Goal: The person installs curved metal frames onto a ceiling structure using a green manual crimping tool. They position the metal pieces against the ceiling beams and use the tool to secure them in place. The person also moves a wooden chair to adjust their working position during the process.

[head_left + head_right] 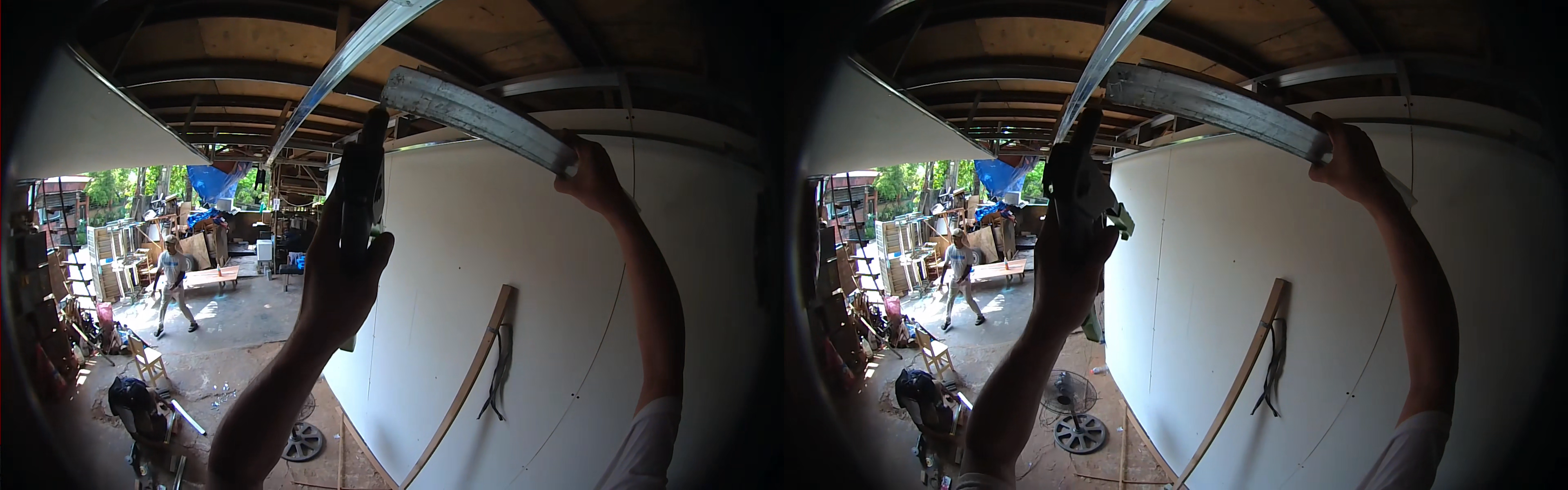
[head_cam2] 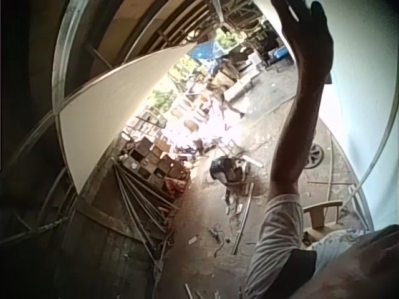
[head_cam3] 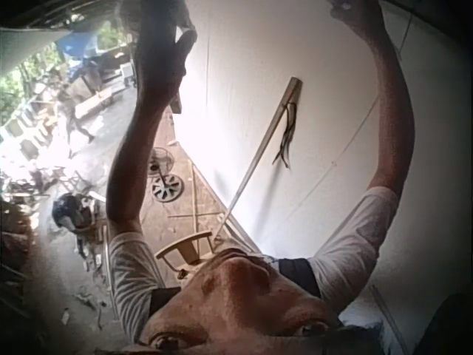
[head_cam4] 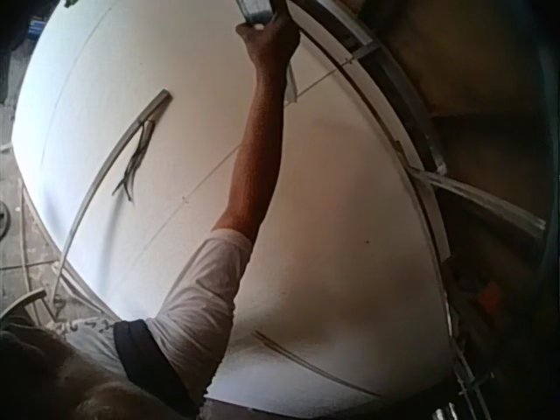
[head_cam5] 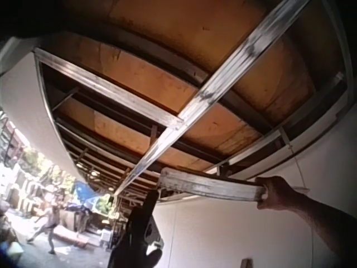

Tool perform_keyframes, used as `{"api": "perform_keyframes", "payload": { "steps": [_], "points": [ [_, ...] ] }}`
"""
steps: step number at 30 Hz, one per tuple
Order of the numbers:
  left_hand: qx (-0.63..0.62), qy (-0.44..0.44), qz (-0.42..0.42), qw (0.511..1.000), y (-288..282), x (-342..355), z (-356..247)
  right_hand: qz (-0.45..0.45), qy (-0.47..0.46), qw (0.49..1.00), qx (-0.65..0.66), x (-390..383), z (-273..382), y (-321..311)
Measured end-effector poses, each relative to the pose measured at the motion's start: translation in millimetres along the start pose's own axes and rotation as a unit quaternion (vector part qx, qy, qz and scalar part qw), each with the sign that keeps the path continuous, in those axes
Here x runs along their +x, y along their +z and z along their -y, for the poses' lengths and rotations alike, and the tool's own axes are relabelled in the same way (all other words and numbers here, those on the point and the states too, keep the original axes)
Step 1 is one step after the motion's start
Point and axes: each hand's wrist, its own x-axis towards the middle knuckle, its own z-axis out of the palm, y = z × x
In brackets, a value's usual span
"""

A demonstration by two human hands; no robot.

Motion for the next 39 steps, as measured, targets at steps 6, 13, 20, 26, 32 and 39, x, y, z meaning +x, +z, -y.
{"api": "perform_keyframes", "payload": {
  "steps": [6,13,20,26,32,39],
  "points": [
    [0.049,0.241,-0.066,0.967,1.6,24.7,13.6,0.011,-0.004,1.0,0.021,2.4,21.8,-7.5],
    [0.016,0.08,-0.018,0.996,-2.7,11.6,-1.6,0.0,-0.008,1.0,0.028,-5.4,18.8,-9.7],
    [-0.086,-0.016,0.023,0.996,-5.9,10.7,-6.3,0.008,-0.008,1.0,0.024,-2.7,18.0,-8.0],
    [-0.085,-0.014,0.022,0.996,-5.6,8.4,-5.9,0.011,-0.01,1.0,0.02,-2.6,20.7,-7.7],
    [-0.086,-0.017,0.025,0.996,-5.4,9.0,-4.4,0.019,0.0,1.0,0.014,-5.4,20.4,-9.7],
    [-0.095,-0.031,0.035,0.994,-6.7,8.2,0.4,0.059,0.022,0.998,0.003,-5.4,22.5,-14.8]
  ]
}}
